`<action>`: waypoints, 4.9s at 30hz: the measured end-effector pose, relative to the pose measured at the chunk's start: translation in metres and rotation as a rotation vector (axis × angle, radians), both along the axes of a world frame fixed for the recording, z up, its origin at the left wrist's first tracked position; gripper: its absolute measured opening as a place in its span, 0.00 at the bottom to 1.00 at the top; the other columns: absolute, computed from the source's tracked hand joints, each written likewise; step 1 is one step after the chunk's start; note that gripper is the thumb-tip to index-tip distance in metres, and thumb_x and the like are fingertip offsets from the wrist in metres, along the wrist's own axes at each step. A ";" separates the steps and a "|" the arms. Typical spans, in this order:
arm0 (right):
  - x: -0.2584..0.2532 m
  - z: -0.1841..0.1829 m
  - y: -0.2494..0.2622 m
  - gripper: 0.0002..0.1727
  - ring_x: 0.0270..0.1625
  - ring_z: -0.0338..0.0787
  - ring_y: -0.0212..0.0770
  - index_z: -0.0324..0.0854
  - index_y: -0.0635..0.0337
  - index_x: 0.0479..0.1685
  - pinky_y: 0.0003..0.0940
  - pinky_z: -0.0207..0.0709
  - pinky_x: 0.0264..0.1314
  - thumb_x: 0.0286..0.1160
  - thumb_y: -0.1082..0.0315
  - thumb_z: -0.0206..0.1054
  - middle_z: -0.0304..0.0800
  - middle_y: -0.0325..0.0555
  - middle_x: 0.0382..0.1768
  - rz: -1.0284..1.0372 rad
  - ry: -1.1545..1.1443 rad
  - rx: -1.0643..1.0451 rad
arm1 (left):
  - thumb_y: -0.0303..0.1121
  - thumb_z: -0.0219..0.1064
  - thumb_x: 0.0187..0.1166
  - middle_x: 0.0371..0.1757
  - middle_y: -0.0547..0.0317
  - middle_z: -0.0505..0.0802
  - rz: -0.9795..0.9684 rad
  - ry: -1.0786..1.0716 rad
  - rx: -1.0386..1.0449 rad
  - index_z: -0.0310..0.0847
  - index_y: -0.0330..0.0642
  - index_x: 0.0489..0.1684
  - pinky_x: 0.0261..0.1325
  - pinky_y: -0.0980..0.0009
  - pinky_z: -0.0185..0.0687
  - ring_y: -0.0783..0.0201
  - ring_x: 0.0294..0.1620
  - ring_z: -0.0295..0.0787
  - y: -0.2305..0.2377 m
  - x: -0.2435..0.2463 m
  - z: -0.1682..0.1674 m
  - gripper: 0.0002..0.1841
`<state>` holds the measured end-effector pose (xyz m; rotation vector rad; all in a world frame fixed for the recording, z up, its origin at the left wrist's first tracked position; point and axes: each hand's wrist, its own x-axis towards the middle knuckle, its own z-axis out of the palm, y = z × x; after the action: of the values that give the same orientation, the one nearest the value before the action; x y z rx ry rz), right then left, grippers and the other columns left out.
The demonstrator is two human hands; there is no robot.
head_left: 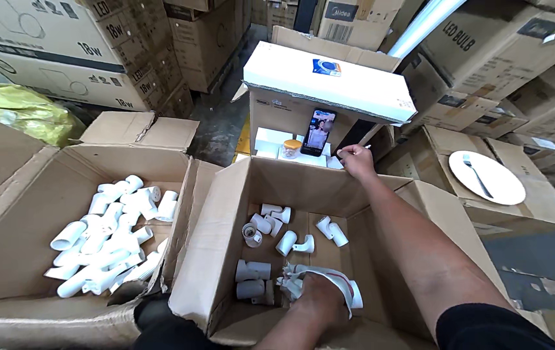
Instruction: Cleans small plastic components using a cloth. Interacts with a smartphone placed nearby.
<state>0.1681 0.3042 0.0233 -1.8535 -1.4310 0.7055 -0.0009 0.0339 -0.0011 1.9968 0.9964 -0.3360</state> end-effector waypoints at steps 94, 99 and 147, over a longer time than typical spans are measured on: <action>0.044 0.000 -0.282 0.26 0.49 0.94 0.41 0.74 0.67 0.73 0.37 0.87 0.53 0.95 0.54 0.47 0.93 0.50 0.54 -0.234 0.747 -0.053 | 0.35 0.47 0.86 0.39 0.57 0.94 1.180 -1.268 -0.515 0.81 0.37 0.54 0.48 0.66 0.91 0.67 0.42 0.92 -0.013 -0.006 0.005 0.17; 0.021 -0.001 -0.281 0.25 0.47 0.94 0.39 0.75 0.70 0.71 0.35 0.89 0.53 0.94 0.57 0.48 0.94 0.50 0.49 -0.080 0.855 0.042 | 0.38 0.65 0.70 0.33 0.61 0.96 1.125 -1.388 -0.647 0.87 0.46 0.37 0.44 0.70 0.92 0.70 0.37 0.95 -0.018 -0.007 0.002 0.08; 0.012 0.000 -0.258 0.28 0.34 0.87 0.28 0.81 0.72 0.56 0.24 0.85 0.41 0.58 0.64 0.81 0.88 0.34 0.30 0.130 0.590 0.437 | 0.27 0.72 0.73 0.47 0.69 0.95 0.424 -0.932 -0.416 0.85 0.39 0.56 0.62 0.74 0.87 0.79 0.51 0.90 -0.016 -0.011 0.011 0.14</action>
<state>0.1805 0.0463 0.0232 -1.1024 -1.1939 0.8361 -0.0114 0.0178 0.0103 1.2684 0.6274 0.5442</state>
